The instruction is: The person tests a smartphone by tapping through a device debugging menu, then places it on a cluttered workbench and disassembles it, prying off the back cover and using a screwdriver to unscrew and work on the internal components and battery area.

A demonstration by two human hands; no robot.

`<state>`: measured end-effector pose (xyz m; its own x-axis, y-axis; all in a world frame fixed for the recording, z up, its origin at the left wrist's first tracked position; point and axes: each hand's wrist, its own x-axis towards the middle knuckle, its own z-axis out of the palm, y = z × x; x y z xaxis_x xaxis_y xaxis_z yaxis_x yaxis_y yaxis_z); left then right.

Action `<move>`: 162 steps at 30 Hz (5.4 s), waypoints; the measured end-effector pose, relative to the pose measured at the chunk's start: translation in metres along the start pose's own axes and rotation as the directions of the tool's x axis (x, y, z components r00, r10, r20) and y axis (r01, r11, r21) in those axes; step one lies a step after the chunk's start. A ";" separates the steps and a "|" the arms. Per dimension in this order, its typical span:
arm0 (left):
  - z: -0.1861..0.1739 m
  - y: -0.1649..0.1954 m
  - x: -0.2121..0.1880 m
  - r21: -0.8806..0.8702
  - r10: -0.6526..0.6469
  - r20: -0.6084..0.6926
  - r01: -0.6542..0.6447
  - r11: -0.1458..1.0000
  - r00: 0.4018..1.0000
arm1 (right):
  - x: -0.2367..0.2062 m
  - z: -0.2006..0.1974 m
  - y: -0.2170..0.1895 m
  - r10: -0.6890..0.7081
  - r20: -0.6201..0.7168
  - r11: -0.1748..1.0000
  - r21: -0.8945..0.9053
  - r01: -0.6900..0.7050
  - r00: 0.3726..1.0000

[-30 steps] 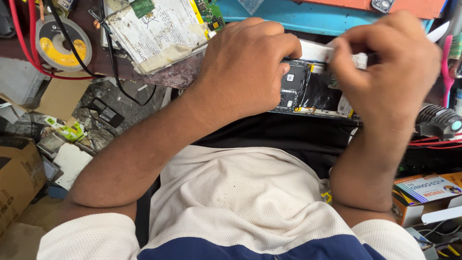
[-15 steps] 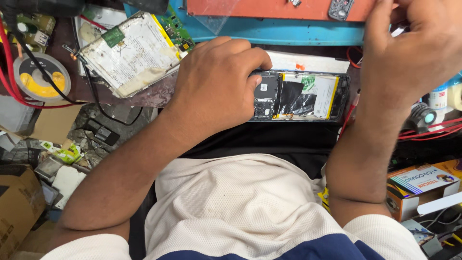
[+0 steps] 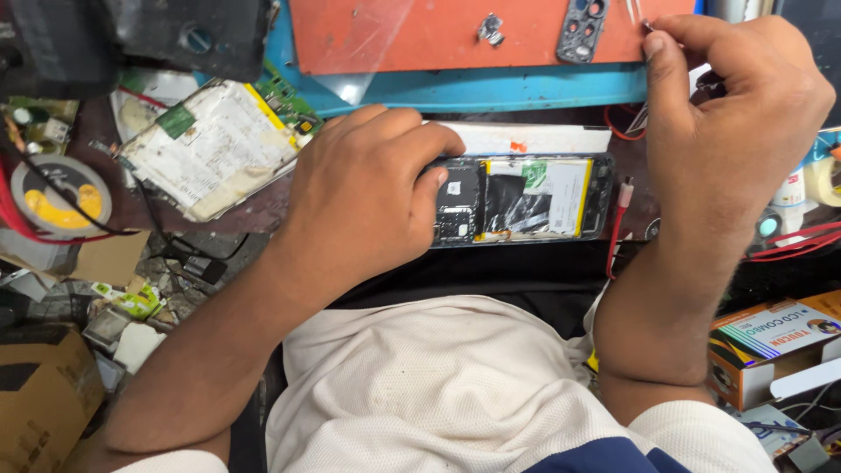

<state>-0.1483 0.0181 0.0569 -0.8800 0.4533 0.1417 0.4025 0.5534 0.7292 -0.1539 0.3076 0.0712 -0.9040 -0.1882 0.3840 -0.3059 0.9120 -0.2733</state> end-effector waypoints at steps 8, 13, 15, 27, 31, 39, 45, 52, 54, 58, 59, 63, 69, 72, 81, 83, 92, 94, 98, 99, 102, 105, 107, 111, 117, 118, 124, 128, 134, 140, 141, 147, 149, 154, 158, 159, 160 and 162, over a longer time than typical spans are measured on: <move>0.002 0.000 0.007 0.013 -0.007 0.016 0.007 1.000 1.000 | 0.005 -0.019 0.016 0.601 0.320 0.257 0.790 -0.556 0.732; 0.003 -0.001 0.009 0.013 -0.019 0.035 0.018 1.000 0.999 | 0.000 -0.027 0.028 0.569 0.407 0.078 0.838 -0.540 0.714; 0.002 -0.001 0.009 0.013 -0.021 0.041 0.021 1.000 0.999 | -0.001 -0.025 0.028 0.563 0.402 0.086 0.840 -0.535 0.722; -0.008 0.002 0.003 0.009 -0.014 0.061 0.013 1.000 0.998 | -0.031 -0.001 -0.017 0.418 0.060 0.775 0.497 -0.390 0.906; -0.011 0.016 0.003 0.090 0.074 0.100 -0.083 0.992 0.992 | -0.038 0.016 -0.034 0.177 -0.059 0.984 0.011 -0.177 0.982; 0.012 0.022 0.007 0.238 0.086 0.167 -0.125 0.963 0.982 | -0.036 0.033 -0.041 0.099 -0.063 0.992 0.080 -0.094 0.993; 0.015 0.019 0.011 0.198 0.092 0.159 -0.123 0.973 0.983 | -0.034 0.034 -0.039 0.090 -0.063 0.990 0.113 -0.083 0.994; 0.013 0.023 0.007 0.208 0.184 0.084 -0.198 0.958 0.979 | -0.041 0.026 -0.034 0.148 -0.072 0.980 0.144 -0.136 0.986; 0.012 0.025 0.006 0.287 0.290 0.033 -0.287 0.914 0.957 | -0.048 0.021 -0.033 0.161 -0.126 0.979 0.149 -0.141 0.979; 0.010 0.030 0.002 0.500 0.566 -0.039 -0.474 0.725 0.824 | -0.062 0.024 -0.034 0.176 -0.340 0.972 0.211 -0.108 0.924; 0.011 0.029 0.002 0.547 0.620 -0.043 -0.500 0.671 0.784 | -0.067 0.024 -0.034 0.200 -0.368 0.963 0.242 -0.114 0.908; 0.015 0.021 0.004 0.699 0.784 -0.035 -0.545 0.463 0.620 | -0.080 0.023 -0.036 0.278 -0.426 0.933 0.332 -0.138 0.861; 0.022 0.013 0.002 0.781 0.872 -0.036 -0.531 0.330 0.489 | -0.078 0.017 -0.030 0.139 -0.533 0.983 0.176 -0.051 0.835; 0.029 0.011 0.001 0.812 0.899 -0.086 -0.492 0.312 0.429 | -0.069 0.016 -0.025 0.016 -0.634 0.992 0.108 0.069 0.773; 0.040 0.007 0.000 0.843 0.907 -0.136 -0.434 0.317 0.399 | -0.075 0.025 -0.055 0.232 -0.735 0.973 0.183 -0.142 0.637; 0.036 0.006 0.000 0.831 0.897 -0.114 -0.454 0.322 0.427 | -0.074 0.018 -0.046 0.192 -0.686 0.980 0.174 -0.098 0.702; 0.022 0.014 0.003 0.392 0.507 -0.065 -0.445 0.805 0.860 | -0.053 0.001 -0.024 0.236 -0.226 0.965 0.172 -0.199 0.945; 0.020 0.017 0.005 0.225 0.328 -0.037 -0.312 0.923 0.944 | -0.044 -0.002 -0.022 0.227 -0.185 0.973 0.093 -0.213 0.956; 0.016 0.024 0.007 0.139 0.108 0.035 -0.111 0.984 0.994 | -0.022 -0.006 -0.014 0.154 -0.113 0.988 0.023 -0.152 0.982; 0.015 0.025 0.007 0.151 0.109 0.035 -0.113 0.982 0.993 | -0.016 -0.006 -0.011 0.133 -0.106 0.991 0.003 -0.133 0.985; 0.015 0.028 0.008 0.171 0.117 0.042 -0.123 0.977 0.992 | 0.004 -0.004 0.001 0.100 -0.085 0.995 -0.012 -0.101 0.991; 0.016 0.025 0.009 0.183 0.127 0.057 -0.135 0.974 0.990 | 0.019 -0.004 0.016 0.093 -0.013 0.986 0.137 -0.091 0.996; 0.017 0.023 0.009 0.200 0.130 0.060 -0.139 0.970 0.990 | 0.026 -0.001 0.022 0.076 -0.003 0.985 0.155 -0.074 0.997; 0.017 0.019 0.008 0.154 0.135 0.036 -0.139 0.978 0.990 | 0.030 0.004 0.033 0.037 0.000 0.986 0.163 -0.037 0.999; 0.020 0.015 0.004 0.140 0.141 0.003 -0.140 0.980 0.990 | 0.023 0.009 0.039 0.131 0.002 0.988 0.079 -0.131 0.991; 0.021 0.014 0.003 0.145 0.143 -0.003 -0.141 0.979 0.990 | 0.025 0.011 0.040 0.258 0.044 0.960 0.104 -0.261 0.965; 0.023 0.011 0.000 0.142 0.146 -0.032 -0.140 0.980 0.989 | 0.030 0.004 0.029 -0.057 -0.022 0.996 0.072 0.059 0.998; 0.023 0.011 -0.004 0.137 0.159 -0.055 -0.150 0.979 0.986 | 0.034 -0.001 0.016 -0.021 0.006 0.995 0.100 0.020 1.000; 0.020 0.016 -0.009 0.186 0.167 -0.051 -0.155 0.970 0.985 | 0.037 -0.006 0.011 0.264 0.088 0.962 0.052 -0.269 0.961; 0.016 0.024 -0.013 0.249 0.153 -0.001 -0.148 0.957 0.988 | 0.033 -0.007 0.018 0.031 -0.002 0.995 -0.092 -0.031 1.000; 0.016 0.025 -0.014 0.256 0.153 -0.002 -0.148 0.955 0.988 | 0.033 -0.009 0.019 0.064 -0.001 0.991 -0.116 -0.064 0.998; 0.008 0.027 -0.025 0.176 0.143 -0.003 -0.140 0.974 0.990 | 0.006 -0.029 0.015 0.608 0.021 0.741 0.345 -0.577 0.794; 0.001 0.025 -0.035 0.087 0.162 -0.048 -0.158 0.984 0.986 | -0.010 -0.040 0.007 0.557 0.098 0.518 0.735 -0.437 0.825; -0.019 0.021 -0.063 0.009 0.137 -0.149 -0.137 0.991 0.979 | -0.042 -0.060 -0.028 0.404 0.251 0.130 0.936 -0.327 0.879; -0.035 0.018 -0.082 0.026 0.098 -0.273 -0.094 0.995 0.957 | -0.062 -0.051 -0.061 0.365 0.146 0.293 0.919 -0.262 0.919; -0.038 0.017 -0.085 0.057 0.097 -0.310 -0.083 0.995 0.946 | -0.067 -0.046 -0.067 0.356 0.100 0.365 0.900 -0.237 0.929; -0.041 0.016 -0.088 0.091 0.096 -0.348 -0.069 0.994 0.932 | -0.072 -0.041 -0.072 0.342 0.055 0.433 0.877 -0.209 0.938; -0.051 0.011 -0.093 0.118 0.072 -0.430 -0.023 0.993 0.900 | -0.081 -0.030 -0.078 0.351 0.041 0.446 0.871 -0.206 0.935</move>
<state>-0.0755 -0.0537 0.0857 -0.8715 0.1471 0.4678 0.4493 0.6217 0.6416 -0.0476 0.2629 0.0874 -0.9654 0.1293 0.2265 -0.2104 0.1277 -0.9693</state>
